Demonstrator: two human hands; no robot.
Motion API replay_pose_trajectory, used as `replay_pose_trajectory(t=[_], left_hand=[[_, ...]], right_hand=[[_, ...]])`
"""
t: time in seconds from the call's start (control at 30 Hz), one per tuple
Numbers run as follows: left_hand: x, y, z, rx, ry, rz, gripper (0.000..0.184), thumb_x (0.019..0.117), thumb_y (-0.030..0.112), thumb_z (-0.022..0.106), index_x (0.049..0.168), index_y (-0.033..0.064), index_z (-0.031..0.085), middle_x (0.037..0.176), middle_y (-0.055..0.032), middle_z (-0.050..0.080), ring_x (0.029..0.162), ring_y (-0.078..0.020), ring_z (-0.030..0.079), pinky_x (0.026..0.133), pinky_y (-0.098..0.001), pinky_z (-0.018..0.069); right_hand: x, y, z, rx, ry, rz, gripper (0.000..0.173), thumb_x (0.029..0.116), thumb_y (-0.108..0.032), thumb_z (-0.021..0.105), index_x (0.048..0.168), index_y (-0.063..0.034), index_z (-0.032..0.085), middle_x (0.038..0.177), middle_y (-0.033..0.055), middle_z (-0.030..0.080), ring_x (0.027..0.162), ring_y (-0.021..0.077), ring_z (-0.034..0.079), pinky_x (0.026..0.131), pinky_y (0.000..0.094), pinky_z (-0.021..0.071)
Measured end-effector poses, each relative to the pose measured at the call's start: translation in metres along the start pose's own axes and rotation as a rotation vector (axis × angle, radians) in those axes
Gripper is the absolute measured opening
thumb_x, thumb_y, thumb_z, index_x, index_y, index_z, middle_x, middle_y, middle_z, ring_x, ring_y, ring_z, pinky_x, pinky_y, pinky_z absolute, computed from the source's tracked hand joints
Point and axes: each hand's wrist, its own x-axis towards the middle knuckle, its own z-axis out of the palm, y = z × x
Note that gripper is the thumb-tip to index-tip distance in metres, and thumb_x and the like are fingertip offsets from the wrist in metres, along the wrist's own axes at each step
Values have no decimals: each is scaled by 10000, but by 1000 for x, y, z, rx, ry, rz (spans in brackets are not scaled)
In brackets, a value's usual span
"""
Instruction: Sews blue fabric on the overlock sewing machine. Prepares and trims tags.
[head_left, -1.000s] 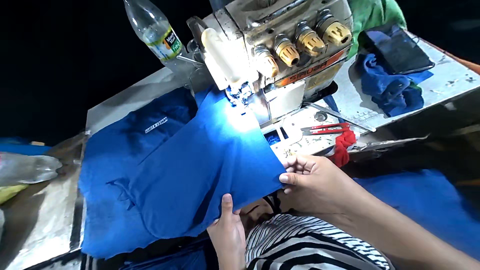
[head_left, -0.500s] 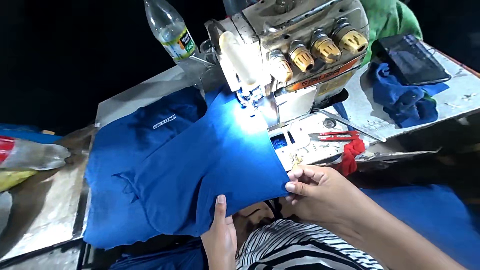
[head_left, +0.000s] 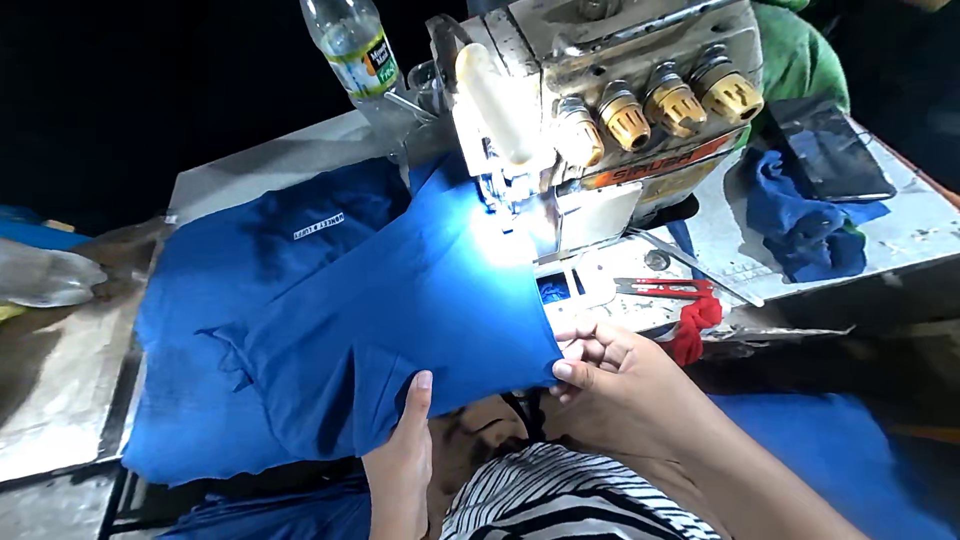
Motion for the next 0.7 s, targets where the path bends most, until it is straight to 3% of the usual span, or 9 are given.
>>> replay_pose_trajectory(t=[0.13, 0.27, 0.5, 0.7], left_hand=[[13, 7, 7, 54, -25, -25, 389, 839, 98, 811, 1191, 51, 652, 1079, -47, 729, 1027, -154, 711, 910, -346, 608], [29, 11, 9, 69, -29, 5, 412, 843, 69, 805, 1222, 62, 645, 1105, -34, 730, 1053, -146, 705, 938, -349, 599], [44, 21, 4, 130, 20, 87, 471, 879, 122, 781, 1299, 80, 572, 1163, 13, 702, 1123, -110, 667, 997, -328, 563], [56, 31, -7, 275, 31, 151, 350, 958, 178, 689, 1276, 92, 571, 1138, 86, 693, 1114, -36, 653, 1006, -268, 544]], right_hand=[[8, -7, 3, -15, 15, -23, 323, 910, 2, 722, 1212, -74, 637, 874, 102, 708, 740, 203, 719, 713, 314, 639], [16, -12, 5, -33, 23, -59, 328, 915, -24, 729, 1226, -76, 639, 882, 100, 708, 743, 212, 722, 708, 322, 645], [22, -16, 9, -5, 34, -76, 308, 922, 3, 714, 1209, -63, 620, 855, 104, 700, 724, 209, 720, 706, 325, 643], [25, -19, 10, 2, 44, -96, 306, 919, 13, 712, 1203, -60, 626, 856, 93, 704, 727, 201, 720, 691, 322, 642]])
